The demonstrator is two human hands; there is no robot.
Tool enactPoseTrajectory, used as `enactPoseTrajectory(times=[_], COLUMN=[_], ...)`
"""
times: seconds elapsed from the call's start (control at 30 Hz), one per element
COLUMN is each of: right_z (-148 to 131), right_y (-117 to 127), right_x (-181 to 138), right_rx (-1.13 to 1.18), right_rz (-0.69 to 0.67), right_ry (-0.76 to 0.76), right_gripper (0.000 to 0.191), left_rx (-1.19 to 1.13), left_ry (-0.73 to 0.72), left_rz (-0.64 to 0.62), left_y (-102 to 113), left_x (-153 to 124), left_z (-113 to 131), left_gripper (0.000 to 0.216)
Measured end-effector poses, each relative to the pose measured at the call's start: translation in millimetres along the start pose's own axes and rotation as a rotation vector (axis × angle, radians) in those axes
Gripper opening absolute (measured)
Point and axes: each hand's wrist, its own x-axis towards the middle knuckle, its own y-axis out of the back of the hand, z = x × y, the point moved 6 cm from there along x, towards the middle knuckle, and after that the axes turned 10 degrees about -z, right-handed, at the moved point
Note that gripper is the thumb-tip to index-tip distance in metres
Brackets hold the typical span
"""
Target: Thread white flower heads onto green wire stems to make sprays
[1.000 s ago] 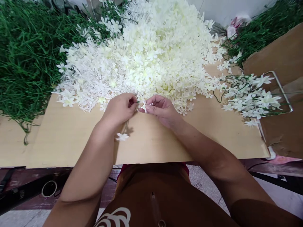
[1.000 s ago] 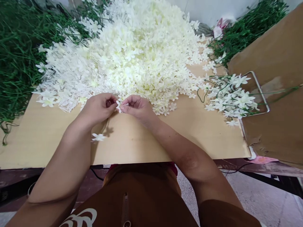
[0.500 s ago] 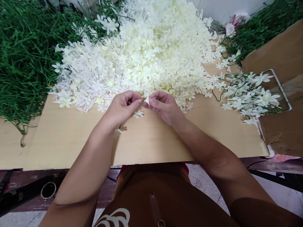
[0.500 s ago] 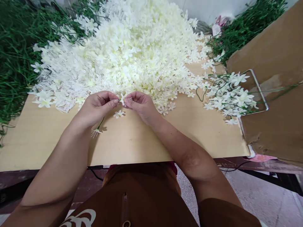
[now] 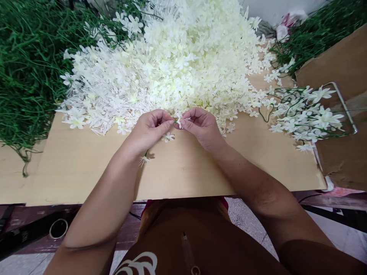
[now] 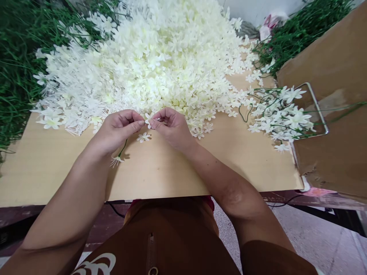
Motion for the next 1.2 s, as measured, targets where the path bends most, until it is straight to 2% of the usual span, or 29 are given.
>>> enactPoseTrajectory(times=[0.33,0.63,0.93,1.07,1.2], right_z=[-5,0,5,3,-1], right_y=[3,1,-4,-5,-5], right_x=[-2,-3,-7,-7,-5], right_rx=[-0.266,-0.438,-0.471,-0.386,-0.215], right_rz=[0.003,0.023,0.061,0.069,-0.004], right_ry=[0.051,0.101,0.167,0.159,0.061], right_gripper=[0.029,0.018,0.009,0.015,0.026], left_rx=[0.045,-0.05,-0.099,-0.158,-0.178], left_ry=[-0.044,0.011,0.061,0.064,0.045], left_rz=[-0.021,-0.035,-0.039,-0.03,-0.047], left_y=[-4,-12,-16,-15,-13], left_x=[3,5,5,6,8], left_z=[-4,-5,-9,-8,-9], left_gripper=[0.029,0.017,0.012,0.014,0.02])
